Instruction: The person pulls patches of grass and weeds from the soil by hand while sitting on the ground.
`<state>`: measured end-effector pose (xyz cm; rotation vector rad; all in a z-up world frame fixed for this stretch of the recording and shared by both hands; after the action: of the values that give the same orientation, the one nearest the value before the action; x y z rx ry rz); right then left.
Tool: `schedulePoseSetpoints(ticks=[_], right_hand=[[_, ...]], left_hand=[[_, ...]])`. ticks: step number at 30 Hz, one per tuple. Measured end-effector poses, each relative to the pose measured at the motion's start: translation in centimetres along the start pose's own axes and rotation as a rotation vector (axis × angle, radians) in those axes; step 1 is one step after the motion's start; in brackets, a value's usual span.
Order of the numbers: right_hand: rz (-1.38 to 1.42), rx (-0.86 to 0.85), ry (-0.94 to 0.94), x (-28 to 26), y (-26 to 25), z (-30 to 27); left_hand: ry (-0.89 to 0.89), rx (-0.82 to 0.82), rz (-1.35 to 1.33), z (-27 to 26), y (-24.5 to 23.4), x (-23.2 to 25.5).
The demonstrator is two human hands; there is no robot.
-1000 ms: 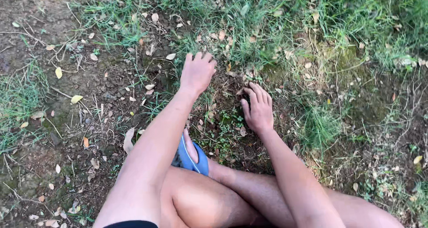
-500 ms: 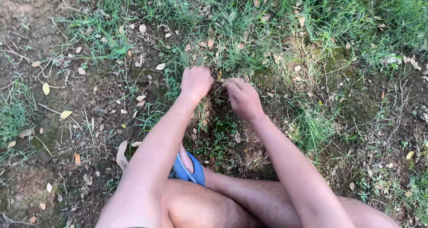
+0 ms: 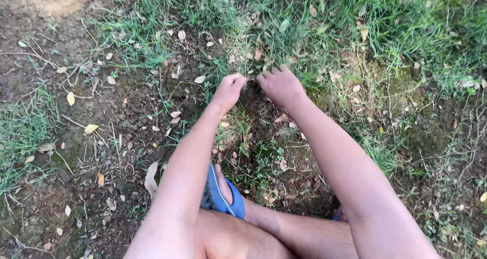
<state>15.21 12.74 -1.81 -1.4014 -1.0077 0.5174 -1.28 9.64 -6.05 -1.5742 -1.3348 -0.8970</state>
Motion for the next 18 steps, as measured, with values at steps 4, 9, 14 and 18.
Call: schedulePoseSetpoints(ticks=[4, 9, 14, 18], right_hand=[[0.042, -0.152, 0.011, -0.5, -0.3, -0.1], [0.118, -0.249, 0.005, -0.2, -0.8, 0.0], [0.575, -0.110, 0.248, -1.8, 2.1, -0.3], [1.312, 0.411, 0.709, -1.0, 2.5, -1.4]], left_hand=[[-0.015, 0.010, -0.119, 0.1, 0.2, 0.0], [-0.013, -0.016, 0.314, -1.8, -1.1, 5.4], [0.108, 0.002, 0.662, -1.5, -2.1, 6.9], [0.189, -0.040, 0.647, 2.1, -1.9, 2.0]])
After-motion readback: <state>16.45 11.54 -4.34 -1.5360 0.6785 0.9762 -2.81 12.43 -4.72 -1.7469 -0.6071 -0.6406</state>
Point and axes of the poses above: each hand's wrist, its own z-axis towards the middle knuckle, its own y-axis out of the palm, x = y × z, the point moved 2 cm from there along z, towards the middle knuckle, and after that the axes turned 6 degrees about -y, right-handed, at the moved point
